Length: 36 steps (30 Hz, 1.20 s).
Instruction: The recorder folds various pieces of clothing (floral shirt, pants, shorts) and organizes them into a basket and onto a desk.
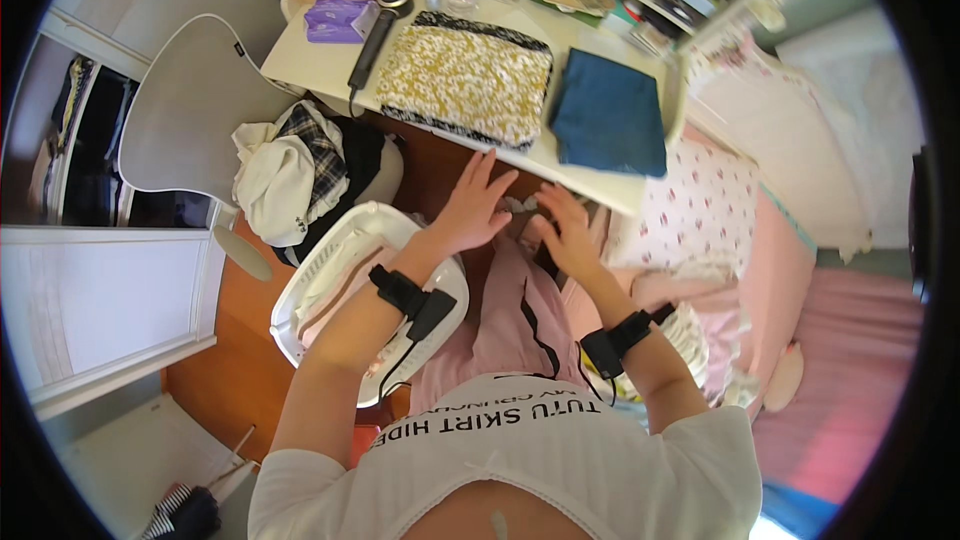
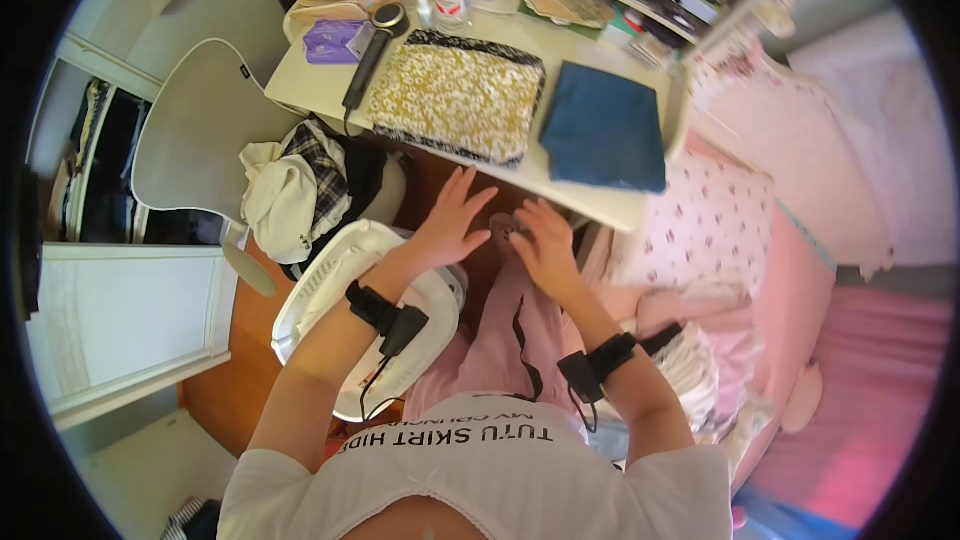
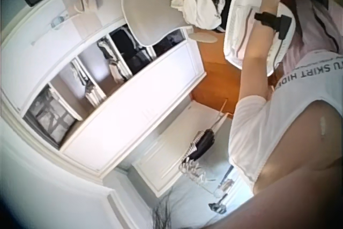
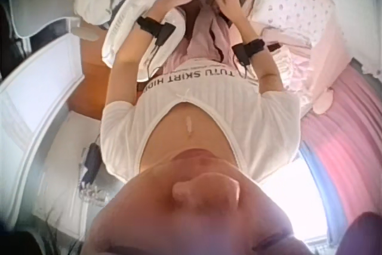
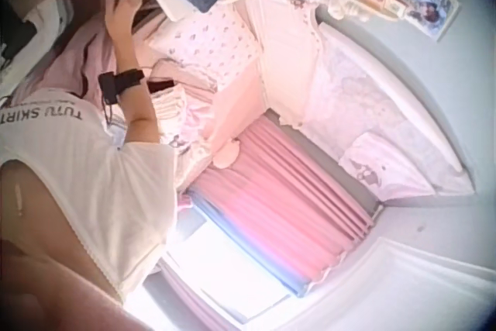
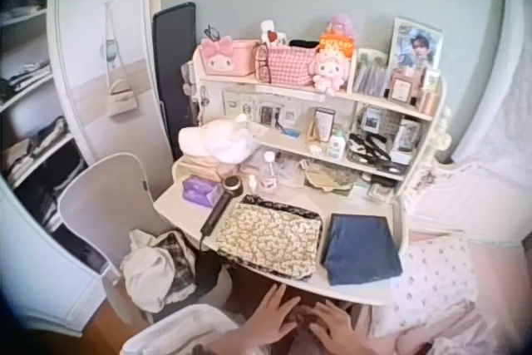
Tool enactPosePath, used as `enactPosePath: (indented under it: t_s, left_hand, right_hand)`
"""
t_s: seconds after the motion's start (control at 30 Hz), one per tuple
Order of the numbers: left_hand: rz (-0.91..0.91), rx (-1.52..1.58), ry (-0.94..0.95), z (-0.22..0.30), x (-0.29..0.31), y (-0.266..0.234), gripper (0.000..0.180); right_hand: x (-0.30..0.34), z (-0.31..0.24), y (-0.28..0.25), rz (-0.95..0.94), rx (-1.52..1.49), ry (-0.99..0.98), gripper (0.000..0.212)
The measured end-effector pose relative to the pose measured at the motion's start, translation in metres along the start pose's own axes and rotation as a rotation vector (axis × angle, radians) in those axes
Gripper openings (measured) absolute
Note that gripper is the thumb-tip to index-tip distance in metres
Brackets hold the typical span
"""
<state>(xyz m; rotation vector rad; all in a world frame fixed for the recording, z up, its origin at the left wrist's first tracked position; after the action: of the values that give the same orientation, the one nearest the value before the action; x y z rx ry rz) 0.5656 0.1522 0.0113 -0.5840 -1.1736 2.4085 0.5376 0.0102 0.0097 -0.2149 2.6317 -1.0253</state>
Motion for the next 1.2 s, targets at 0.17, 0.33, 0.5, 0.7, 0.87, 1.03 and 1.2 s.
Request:
enactPosePath:
  t_s: [0.17,0.33,0.5,0.7,0.87,1.03,1.2]
  left_hand:
    - [-0.169,0.136,0.098,0.074,0.079,0.048,0.059]
    - [-0.322,0.237,0.286,0.146,0.116,0.092,0.061]
    - [-0.649,0.280,0.433,0.215,0.148,0.152,0.057]
    - [-0.966,0.268,0.553,0.277,0.205,0.220,0.055]
    - [-1.101,0.202,0.594,0.315,0.229,0.246,0.052]
    - [-1.186,0.222,0.567,0.354,0.244,0.253,0.048]
    - [-1.185,0.196,0.475,0.353,0.240,0.249,0.044]
  right_hand:
    - [0.115,-0.047,0.008,0.015,0.063,0.087,0.035]
    - [0.220,-0.037,-0.013,0.194,0.075,0.349,0.034]
    - [0.355,-0.003,-0.025,0.440,0.121,0.674,0.036]
    - [0.541,0.005,-0.015,0.742,0.134,1.201,0.042]
    - [0.678,0.014,-0.021,1.180,0.276,1.409,0.056]
    - [0.791,0.067,-0.052,1.533,0.372,1.465,0.056]
    - [0.760,0.086,-0.098,1.418,-0.003,1.632,0.024]
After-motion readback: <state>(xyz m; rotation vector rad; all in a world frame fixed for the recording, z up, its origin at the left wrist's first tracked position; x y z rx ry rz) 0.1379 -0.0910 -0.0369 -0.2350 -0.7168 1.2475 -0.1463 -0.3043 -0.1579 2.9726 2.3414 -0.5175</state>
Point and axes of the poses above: each hand's wrist, its own x-axis away from the middle knuckle, its own y-axis out of the palm, z = x × y, the point moved 7 cm from there along -x, towards the middle knuckle, and after that the axes turned 2 degrees about -x, right-handed, at the moved point
